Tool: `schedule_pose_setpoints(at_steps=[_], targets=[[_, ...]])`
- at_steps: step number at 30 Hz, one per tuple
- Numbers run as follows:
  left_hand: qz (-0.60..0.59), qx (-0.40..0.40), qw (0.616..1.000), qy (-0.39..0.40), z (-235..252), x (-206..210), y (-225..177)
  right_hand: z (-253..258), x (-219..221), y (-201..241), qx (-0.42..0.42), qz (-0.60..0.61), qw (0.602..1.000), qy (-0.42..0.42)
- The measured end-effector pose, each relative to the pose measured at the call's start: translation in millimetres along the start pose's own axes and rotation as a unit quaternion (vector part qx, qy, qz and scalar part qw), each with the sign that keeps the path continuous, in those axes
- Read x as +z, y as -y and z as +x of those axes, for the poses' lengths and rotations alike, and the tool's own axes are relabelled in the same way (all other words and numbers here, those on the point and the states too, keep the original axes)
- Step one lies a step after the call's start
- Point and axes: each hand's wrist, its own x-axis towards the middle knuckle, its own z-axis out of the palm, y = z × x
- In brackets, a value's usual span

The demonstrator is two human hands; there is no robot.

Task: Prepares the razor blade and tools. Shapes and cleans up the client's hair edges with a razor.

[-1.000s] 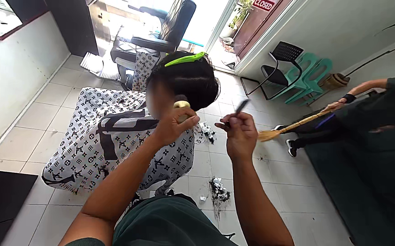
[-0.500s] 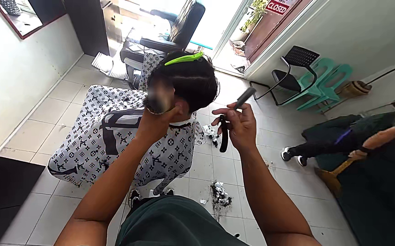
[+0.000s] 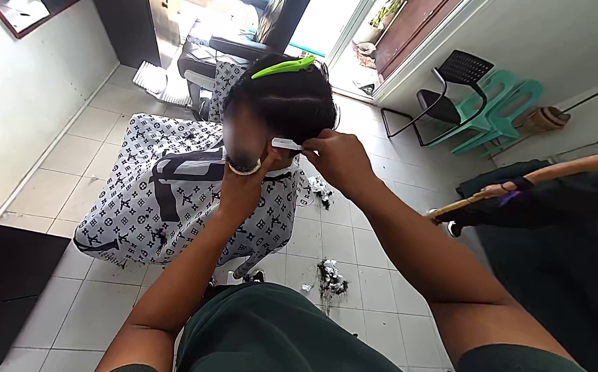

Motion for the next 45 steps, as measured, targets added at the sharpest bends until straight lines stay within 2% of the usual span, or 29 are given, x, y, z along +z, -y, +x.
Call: schedule_pose_setpoints(at_steps=[13, 26, 30, 34, 45], targets=[[0.004, -0.004, 1.000, 0.027, -1.7, 2.2, 2.8, 5.1, 0.3, 8.2, 0.012, -0.053, 0.998, 0.025], [-0.002, -0.003, 1.000, 0.020, -1.9, 0.5, 2.4, 5.6, -2.2, 8.2, 0.011, -0.055, 0.998, 0.013], [-0.003, -0.006, 1.000, 0.027, -2.3, 0.7, 1.7, 5.4, -1.4, 10.3, 0.015, -0.065, 0.997, 0.034], [-0.004, -0.007, 1.000, 0.019, -3.2, 1.5, 2.4, 6.1, -4.1, 9.3, 0.014, -0.053, 0.998, 0.014], [-0.008, -0.009, 1.000, 0.023, -3.6, 1.8, 2.2, 9.0, -0.7, 14.5, 0.014, -0.067, 0.997, 0.040]])
